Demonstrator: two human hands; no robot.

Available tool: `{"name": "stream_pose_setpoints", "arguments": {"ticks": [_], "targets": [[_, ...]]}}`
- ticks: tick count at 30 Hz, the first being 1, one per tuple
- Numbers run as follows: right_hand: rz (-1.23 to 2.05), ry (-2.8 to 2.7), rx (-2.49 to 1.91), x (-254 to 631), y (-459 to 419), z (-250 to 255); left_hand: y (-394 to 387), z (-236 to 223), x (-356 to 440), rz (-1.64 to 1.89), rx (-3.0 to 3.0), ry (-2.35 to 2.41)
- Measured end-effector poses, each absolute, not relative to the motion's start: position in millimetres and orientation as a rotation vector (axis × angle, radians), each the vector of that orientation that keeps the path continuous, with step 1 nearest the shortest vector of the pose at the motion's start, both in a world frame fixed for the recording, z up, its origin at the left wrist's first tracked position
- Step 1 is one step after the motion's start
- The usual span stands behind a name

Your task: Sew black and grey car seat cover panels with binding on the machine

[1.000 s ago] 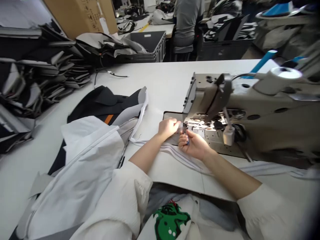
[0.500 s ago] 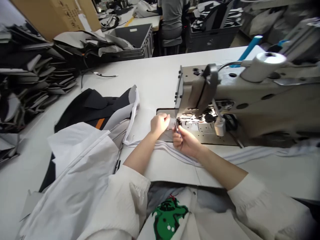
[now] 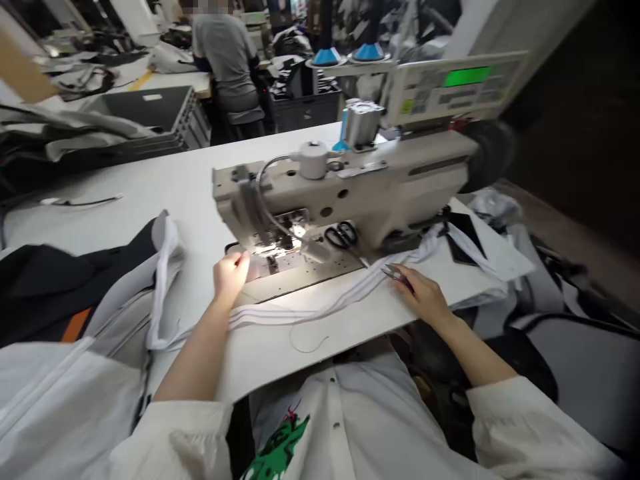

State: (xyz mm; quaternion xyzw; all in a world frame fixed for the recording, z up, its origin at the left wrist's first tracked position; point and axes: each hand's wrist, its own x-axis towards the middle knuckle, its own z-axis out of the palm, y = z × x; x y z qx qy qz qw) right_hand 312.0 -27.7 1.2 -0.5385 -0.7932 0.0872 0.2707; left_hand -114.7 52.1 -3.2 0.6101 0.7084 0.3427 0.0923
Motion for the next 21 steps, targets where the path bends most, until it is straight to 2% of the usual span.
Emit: {"name": "stream_pose_setpoints", "arguments": {"ticks": [4, 9, 15, 21], "targets": [[-0.083, -2.372, -1.439, 361, -22, 0, 49, -3, -114, 1.034, 1.792, 2.124], [-0.350, -2.259, -1.465, 370, -15, 1, 46, -4, -112, 1.016, 1.779, 2.166], [-0.111, -2.320, -1.159, 352, -18, 9, 42, -4, -110, 1.048, 1.787, 2.176], [0.149, -2.679, -0.339, 245, -25, 17, 42, -2, -103, 1.165, 1.720, 2.074]]}}
